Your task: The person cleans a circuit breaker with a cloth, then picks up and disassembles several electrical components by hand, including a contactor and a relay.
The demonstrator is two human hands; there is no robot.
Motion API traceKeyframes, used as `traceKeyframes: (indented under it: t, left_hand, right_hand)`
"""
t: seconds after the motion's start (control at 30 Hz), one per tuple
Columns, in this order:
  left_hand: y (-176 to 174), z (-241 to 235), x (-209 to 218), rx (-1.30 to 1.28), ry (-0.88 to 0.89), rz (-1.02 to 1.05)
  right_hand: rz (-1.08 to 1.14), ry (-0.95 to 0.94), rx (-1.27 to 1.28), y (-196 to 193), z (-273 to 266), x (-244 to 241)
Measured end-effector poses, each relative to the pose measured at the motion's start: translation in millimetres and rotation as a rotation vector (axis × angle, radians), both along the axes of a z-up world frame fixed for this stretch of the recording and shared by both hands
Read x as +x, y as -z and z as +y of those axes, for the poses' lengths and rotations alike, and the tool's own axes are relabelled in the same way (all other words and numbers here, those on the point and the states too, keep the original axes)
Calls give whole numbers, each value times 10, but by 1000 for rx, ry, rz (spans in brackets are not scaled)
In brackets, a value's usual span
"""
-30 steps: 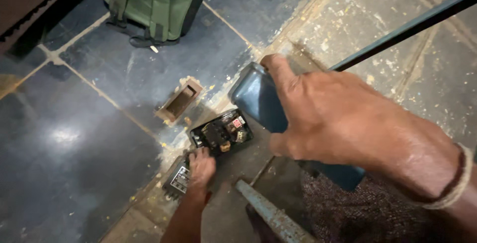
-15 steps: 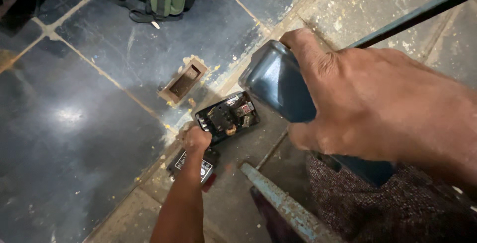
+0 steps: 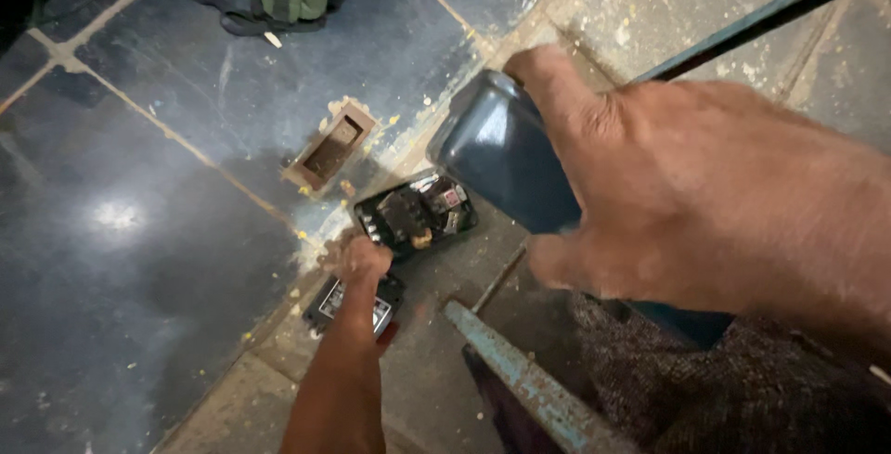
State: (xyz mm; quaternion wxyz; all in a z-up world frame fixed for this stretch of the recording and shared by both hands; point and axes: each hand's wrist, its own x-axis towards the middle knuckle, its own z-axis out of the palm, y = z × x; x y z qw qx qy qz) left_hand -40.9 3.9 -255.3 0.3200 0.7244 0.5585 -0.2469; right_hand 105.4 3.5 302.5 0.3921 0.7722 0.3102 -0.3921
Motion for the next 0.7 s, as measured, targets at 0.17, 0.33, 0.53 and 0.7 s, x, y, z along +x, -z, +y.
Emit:
traceKeyframes:
  t: [0.17,0.33,0.53,0.7]
  left_hand:
    - [71,41,13,-24,-160,-214]
    - [180,98,66,6,-251,-440]
    - [203,-18,139,-19,-540,-831]
    - [-221,41,117,-258,-771,-752]
  right_hand:
    - [-15,20,7,12,-3,11]
    - [-4,-12,-52,-6,25,-19]
    - [33,-1,-4,-70,5,-2]
    - [73,-11,104,-72,-114,100]
